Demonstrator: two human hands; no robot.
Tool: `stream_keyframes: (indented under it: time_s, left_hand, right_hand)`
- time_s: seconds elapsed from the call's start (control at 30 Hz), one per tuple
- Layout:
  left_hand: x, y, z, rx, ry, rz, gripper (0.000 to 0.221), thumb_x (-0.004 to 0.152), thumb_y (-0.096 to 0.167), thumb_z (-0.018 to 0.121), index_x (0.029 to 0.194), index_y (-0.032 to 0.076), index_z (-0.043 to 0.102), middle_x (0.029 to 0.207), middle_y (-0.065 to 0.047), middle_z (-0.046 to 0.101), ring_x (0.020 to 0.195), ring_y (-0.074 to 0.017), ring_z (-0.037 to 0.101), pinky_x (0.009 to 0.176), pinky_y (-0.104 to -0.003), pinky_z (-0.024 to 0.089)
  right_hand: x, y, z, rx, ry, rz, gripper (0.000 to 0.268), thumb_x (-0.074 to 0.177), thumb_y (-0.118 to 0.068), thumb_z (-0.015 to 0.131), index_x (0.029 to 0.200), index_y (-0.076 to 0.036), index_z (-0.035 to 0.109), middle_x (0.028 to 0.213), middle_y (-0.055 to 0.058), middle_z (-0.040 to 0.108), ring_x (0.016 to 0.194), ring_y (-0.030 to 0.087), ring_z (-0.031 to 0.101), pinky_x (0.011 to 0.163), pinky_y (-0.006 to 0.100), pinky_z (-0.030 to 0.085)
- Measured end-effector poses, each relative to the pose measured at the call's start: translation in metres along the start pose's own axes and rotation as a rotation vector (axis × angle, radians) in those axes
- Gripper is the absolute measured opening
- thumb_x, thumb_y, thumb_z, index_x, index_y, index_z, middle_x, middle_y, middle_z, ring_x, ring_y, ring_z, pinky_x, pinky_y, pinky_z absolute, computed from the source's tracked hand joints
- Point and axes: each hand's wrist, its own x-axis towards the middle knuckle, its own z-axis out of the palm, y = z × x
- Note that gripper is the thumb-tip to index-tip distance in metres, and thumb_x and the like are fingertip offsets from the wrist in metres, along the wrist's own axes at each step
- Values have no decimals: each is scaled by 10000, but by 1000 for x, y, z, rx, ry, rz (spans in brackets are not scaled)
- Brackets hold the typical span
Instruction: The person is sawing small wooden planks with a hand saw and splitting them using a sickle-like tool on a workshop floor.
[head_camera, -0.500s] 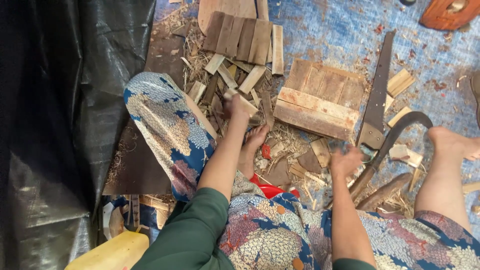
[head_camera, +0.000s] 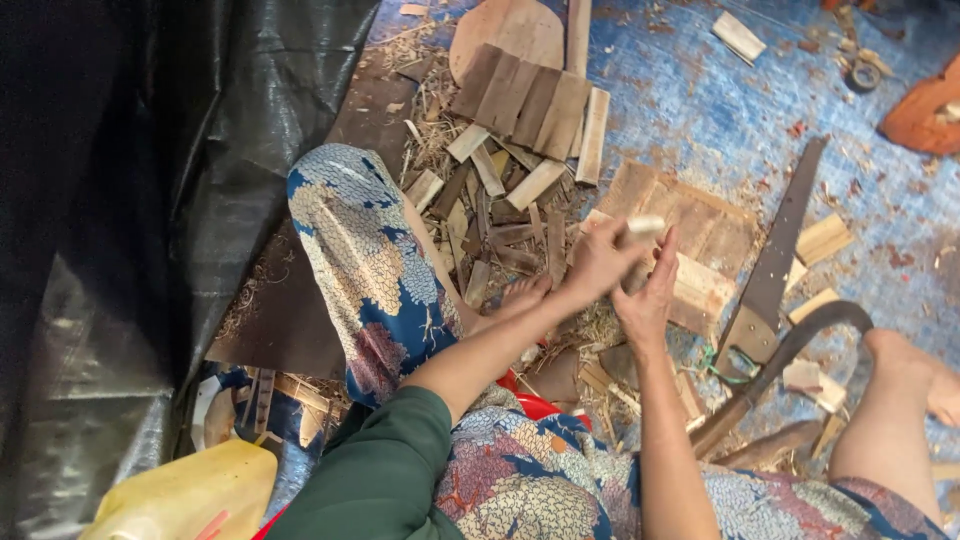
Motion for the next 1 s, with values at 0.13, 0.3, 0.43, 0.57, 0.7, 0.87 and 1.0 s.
stream_keyframes:
  time_s: [0.13, 0.3, 0.43, 0.57, 0.7, 0.87, 1.0]
  left_hand:
    - [-22, 6, 6, -34, -212, -157, 321, 721, 387, 796, 769, 123, 621, 667, -97, 619, 704, -237, 650, 607, -338, 469]
    - [-13, -2, 0, -180, -351, -183, 308, 826, 356, 780, 1030, 132, 723, 939, -124, 730, 973, -256, 701, 837, -376, 544]
    - [6, -22, -27, -8, -202, -213, 218, 917, 378, 669, 1015, 197, 742, 948, -62, 742, 985, -270, 700, 856, -374, 551]
    - [46, -99, -47, 243, 95, -364, 227, 953, 270, 565, 1036, 114, 708, 967, -137, 709, 974, -359, 665, 834, -466, 515]
    - [77, -106, -79, 399, 228, -476, 399, 874, 226, 646, 1249, 132, 547, 1255, -176, 496, 1194, -422, 483, 969, -531, 409]
    - [110, -104, -103, 511, -119, -479, 630, 935, 237, 651, 1448, 3, 369, 1322, -287, 431, 1280, -427, 377, 1020, -571, 254]
    - [128, -82, -104, 531, -15, -459, 479, 1011, 233, 547, 1396, -35, 447, 1325, -302, 441, 1277, -418, 400, 1034, -536, 294]
  right_hand:
    - [0, 33, 16, -22, 177, -10, 878, 922, -260, 754, 1613, -110, 233, 1492, 321, 440, 1336, 546, 448, 1112, 632, 372]
    - [6, 84, 21, -38, 319, 153, 831, 937, -297, 788, 1593, -162, 295, 1434, 263, 540, 1295, 474, 536, 1109, 564, 404]
    - [11, 92, 2, -202, 428, 309, 795, 914, -222, 736, 1593, -198, 324, 1292, 270, 619, 1151, 455, 616, 1000, 568, 455]
    - [4, 140, 0, -406, 458, 356, 742, 893, -282, 755, 1533, -114, 418, 1141, 301, 653, 1033, 499, 662, 868, 603, 495]
    - [4, 122, 2, -476, 389, 298, 647, 954, -222, 710, 1524, -104, 429, 1034, 233, 663, 926, 400, 689, 818, 493, 526]
    - [6, 119, 1, -494, 386, 288, 642, 917, -186, 730, 1479, -59, 448, 1004, 240, 654, 881, 444, 693, 778, 536, 544]
    - [3, 119, 1, -501, 388, 267, 626, 908, -200, 728, 1458, -73, 457, 1016, 256, 657, 888, 499, 690, 757, 597, 541]
